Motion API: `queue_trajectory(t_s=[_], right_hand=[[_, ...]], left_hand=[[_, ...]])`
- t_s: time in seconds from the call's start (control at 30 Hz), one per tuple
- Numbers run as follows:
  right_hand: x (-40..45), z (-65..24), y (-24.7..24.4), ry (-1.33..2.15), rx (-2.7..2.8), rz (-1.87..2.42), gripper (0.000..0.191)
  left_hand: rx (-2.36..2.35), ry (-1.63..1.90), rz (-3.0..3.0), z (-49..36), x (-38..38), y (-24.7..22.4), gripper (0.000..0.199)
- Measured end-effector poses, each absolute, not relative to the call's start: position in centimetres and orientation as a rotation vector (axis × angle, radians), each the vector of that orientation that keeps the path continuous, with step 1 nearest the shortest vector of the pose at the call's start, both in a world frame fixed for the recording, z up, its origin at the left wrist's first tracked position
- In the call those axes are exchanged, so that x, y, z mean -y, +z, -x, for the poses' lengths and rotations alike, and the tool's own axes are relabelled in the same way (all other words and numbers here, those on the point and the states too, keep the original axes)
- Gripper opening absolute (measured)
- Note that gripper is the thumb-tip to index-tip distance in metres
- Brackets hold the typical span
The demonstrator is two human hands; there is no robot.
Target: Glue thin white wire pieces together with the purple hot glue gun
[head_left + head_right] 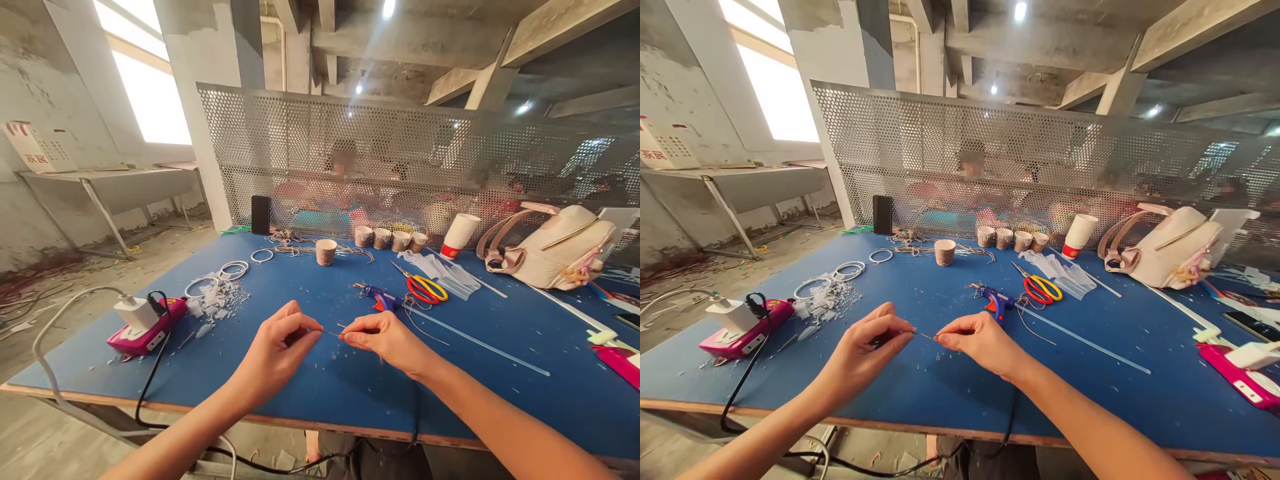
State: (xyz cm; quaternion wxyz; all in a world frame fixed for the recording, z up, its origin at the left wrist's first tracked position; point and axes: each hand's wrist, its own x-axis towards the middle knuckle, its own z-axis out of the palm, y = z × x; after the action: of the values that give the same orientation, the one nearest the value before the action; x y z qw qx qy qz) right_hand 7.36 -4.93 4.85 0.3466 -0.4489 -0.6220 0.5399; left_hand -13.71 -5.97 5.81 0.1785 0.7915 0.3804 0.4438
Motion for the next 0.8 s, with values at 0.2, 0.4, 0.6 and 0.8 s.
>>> queue_trajectory(t_s=[0.2,0.4,0.6,0.8], right_hand=[[5.9,-6.5,3.9,1.492,1.425,1.113,0.032],[7.1,-6.0,4.3,1.295,1.579,1.142,0.028],[7.5,-6.4,5.7,1.102,1.741,1.151,0.025],[7.8,-6.4,5.5,1.127,1.723,1.182,0.024]], left_hand=[[-1.184,1.285,-1.841,12.7,6.5,5.2,0.018],[-1.279,1.306,-1.933,12.0,6.6,4.4,0.017],[-1.321,1.32,-2.287,12.2,6.9,3.9,0.015],[-1.308,1.318,-2.305,12.2,7.0,3.8,0.02]])
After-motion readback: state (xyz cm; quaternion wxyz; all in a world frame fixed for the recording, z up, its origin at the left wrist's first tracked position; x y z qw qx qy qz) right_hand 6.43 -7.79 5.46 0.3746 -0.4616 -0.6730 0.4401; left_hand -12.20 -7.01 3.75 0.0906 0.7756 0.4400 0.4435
